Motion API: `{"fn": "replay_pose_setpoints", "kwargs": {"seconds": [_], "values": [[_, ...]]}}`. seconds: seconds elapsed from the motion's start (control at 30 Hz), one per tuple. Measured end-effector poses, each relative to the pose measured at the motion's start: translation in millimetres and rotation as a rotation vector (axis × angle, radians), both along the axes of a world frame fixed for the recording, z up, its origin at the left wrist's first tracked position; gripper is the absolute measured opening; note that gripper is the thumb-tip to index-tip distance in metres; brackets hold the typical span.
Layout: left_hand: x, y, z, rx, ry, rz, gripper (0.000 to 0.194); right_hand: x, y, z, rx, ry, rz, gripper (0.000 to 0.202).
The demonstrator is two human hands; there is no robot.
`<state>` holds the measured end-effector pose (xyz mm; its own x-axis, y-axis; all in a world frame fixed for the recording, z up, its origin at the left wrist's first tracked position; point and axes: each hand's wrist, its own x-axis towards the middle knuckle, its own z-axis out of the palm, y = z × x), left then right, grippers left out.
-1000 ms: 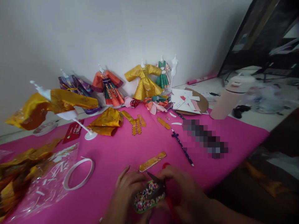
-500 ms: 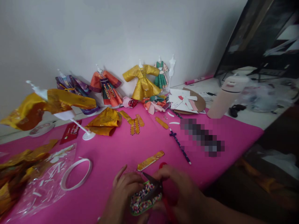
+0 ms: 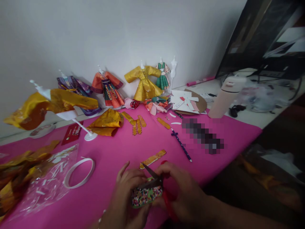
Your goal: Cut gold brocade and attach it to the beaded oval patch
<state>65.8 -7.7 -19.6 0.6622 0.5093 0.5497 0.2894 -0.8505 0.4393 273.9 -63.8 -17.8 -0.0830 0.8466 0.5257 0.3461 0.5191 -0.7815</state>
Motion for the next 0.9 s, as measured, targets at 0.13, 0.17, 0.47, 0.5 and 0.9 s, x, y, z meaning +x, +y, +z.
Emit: {"fn": "replay_pose_setpoints", "kwargs": {"seconds": [0.13, 0.17, 0.47, 0.5, 0.9], "values": [[-2.4, -0.8, 1.4, 0.016, -0.011, -0.028, 0.048, -3.7, -3.5, 0.2, -0.025, 0.001, -0.01, 0.047], [-3.1, -0.6, -0.5, 0.016, -0.016, -0.026, 0.048, -4.1, -3.8, 0.4, -0.031, -0.001, -0.013, 0.045], [1.3, 1.1, -6.9, 0.07, -0.057, 0.08, 0.046, -1.3, 2.3, -2.8, -0.022, 0.002, -0.028, 0.044], [2.9, 0.6, -2.3, 0.086, -0.06, 0.088, 0.046, -0.9, 3.2, -3.9, -0.016, 0.004, -0.032, 0.044], [-3.0, 36.8, -19.8, 0.236, 0.079, 0.066, 0.043, 6.4, 19.5, -11.7, -0.023, 0.009, -0.06, 0.038]]}}
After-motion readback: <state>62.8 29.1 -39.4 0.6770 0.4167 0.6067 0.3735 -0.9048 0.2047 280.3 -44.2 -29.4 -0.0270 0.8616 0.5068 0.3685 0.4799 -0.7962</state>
